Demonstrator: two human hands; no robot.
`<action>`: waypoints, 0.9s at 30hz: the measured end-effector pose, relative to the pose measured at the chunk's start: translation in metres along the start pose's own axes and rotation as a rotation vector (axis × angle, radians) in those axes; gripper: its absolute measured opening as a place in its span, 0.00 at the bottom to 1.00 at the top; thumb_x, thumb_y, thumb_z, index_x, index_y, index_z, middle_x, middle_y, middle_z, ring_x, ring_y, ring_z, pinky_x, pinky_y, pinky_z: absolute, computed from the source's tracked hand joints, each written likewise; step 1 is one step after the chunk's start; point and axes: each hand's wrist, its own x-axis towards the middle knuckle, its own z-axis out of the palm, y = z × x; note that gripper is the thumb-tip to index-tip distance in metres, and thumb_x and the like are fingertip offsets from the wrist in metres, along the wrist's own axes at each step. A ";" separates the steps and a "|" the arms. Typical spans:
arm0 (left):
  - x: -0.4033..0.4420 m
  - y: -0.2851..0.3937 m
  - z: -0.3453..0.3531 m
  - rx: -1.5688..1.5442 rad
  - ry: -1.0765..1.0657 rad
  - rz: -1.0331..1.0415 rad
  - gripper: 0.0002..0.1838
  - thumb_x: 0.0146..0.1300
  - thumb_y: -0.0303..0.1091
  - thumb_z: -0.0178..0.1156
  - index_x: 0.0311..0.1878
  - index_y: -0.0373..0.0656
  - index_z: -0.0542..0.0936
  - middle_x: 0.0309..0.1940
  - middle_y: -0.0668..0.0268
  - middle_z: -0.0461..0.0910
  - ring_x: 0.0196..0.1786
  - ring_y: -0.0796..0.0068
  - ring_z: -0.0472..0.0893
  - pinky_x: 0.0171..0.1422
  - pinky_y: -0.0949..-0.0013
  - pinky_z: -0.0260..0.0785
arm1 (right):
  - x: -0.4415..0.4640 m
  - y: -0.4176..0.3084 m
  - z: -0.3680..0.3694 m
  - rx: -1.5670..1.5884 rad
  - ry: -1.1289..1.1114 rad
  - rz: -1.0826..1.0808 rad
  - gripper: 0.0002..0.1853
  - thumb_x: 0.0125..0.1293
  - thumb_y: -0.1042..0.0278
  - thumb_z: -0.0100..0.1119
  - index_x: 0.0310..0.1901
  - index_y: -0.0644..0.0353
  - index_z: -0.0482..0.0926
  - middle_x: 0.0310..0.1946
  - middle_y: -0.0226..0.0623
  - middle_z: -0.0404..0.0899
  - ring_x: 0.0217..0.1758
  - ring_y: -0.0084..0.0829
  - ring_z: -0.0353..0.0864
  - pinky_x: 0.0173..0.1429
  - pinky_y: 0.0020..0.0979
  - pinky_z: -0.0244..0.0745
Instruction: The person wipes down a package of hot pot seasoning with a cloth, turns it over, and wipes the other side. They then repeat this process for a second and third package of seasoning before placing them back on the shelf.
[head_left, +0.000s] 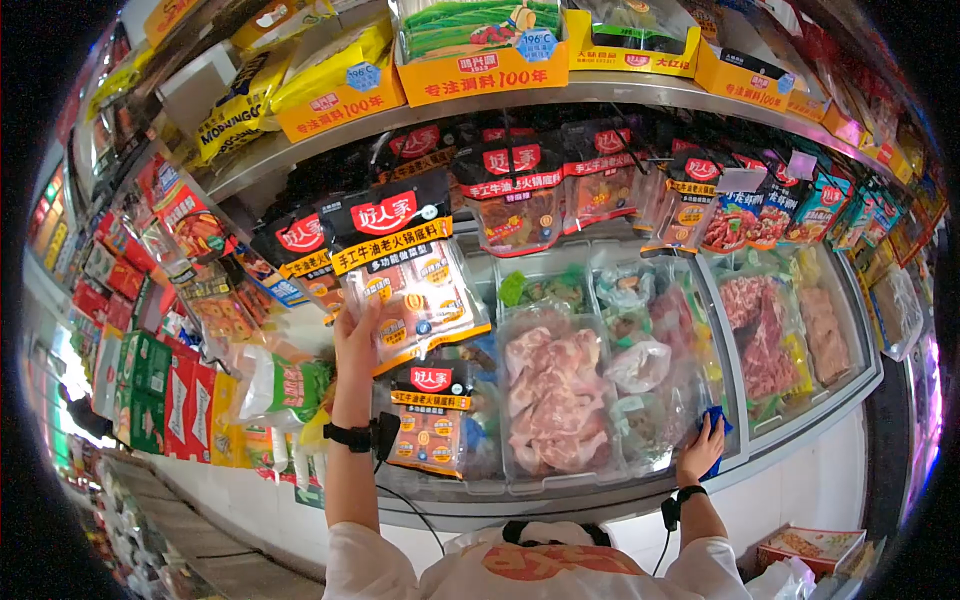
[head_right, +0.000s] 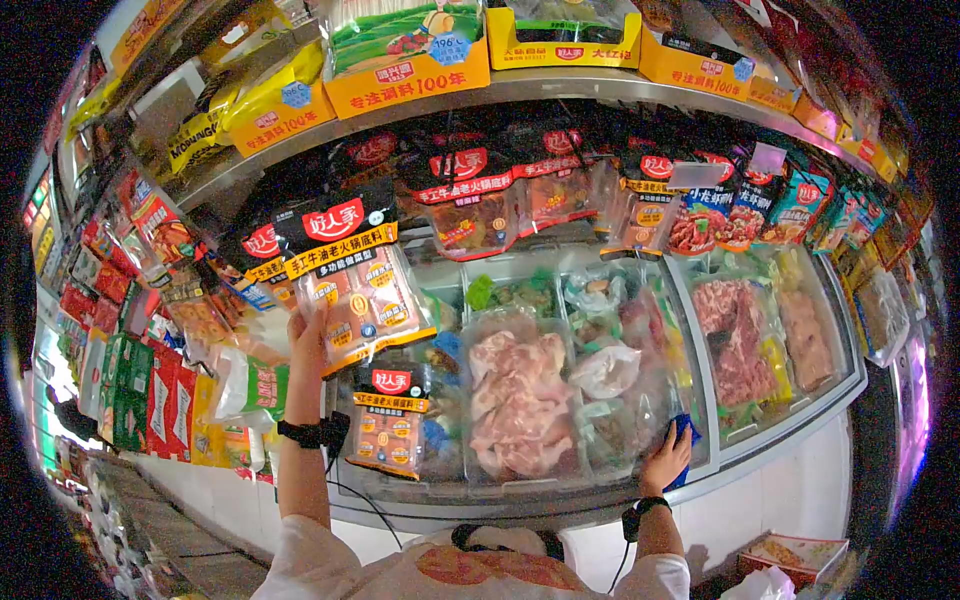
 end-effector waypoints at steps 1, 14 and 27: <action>0.005 0.000 0.006 0.000 -0.002 -0.003 0.14 0.68 0.30 0.60 0.54 0.36 0.77 0.46 0.67 0.81 0.46 0.83 0.79 0.48 0.79 0.70 | 0.000 -0.001 0.000 -0.003 0.007 -0.003 0.33 0.56 0.80 0.53 0.66 0.51 0.68 0.70 0.45 0.61 0.71 0.49 0.61 0.73 0.46 0.56; 0.113 -0.051 0.062 0.074 0.032 0.309 0.19 0.66 0.29 0.62 0.57 0.33 0.73 0.51 0.66 0.78 0.50 0.81 0.75 0.57 0.74 0.67 | 0.002 -0.004 -0.003 -0.034 -0.046 0.020 0.32 0.58 0.74 0.54 0.67 0.52 0.68 0.70 0.45 0.62 0.71 0.49 0.61 0.73 0.47 0.56; 0.170 -0.094 0.055 0.497 0.171 -0.012 0.30 0.71 0.42 0.56 0.69 0.33 0.65 0.60 0.54 0.75 0.60 0.65 0.74 0.61 0.65 0.65 | 0.002 -0.001 0.002 -0.061 -0.016 0.010 0.33 0.55 0.79 0.53 0.66 0.50 0.69 0.70 0.43 0.62 0.70 0.48 0.62 0.72 0.45 0.57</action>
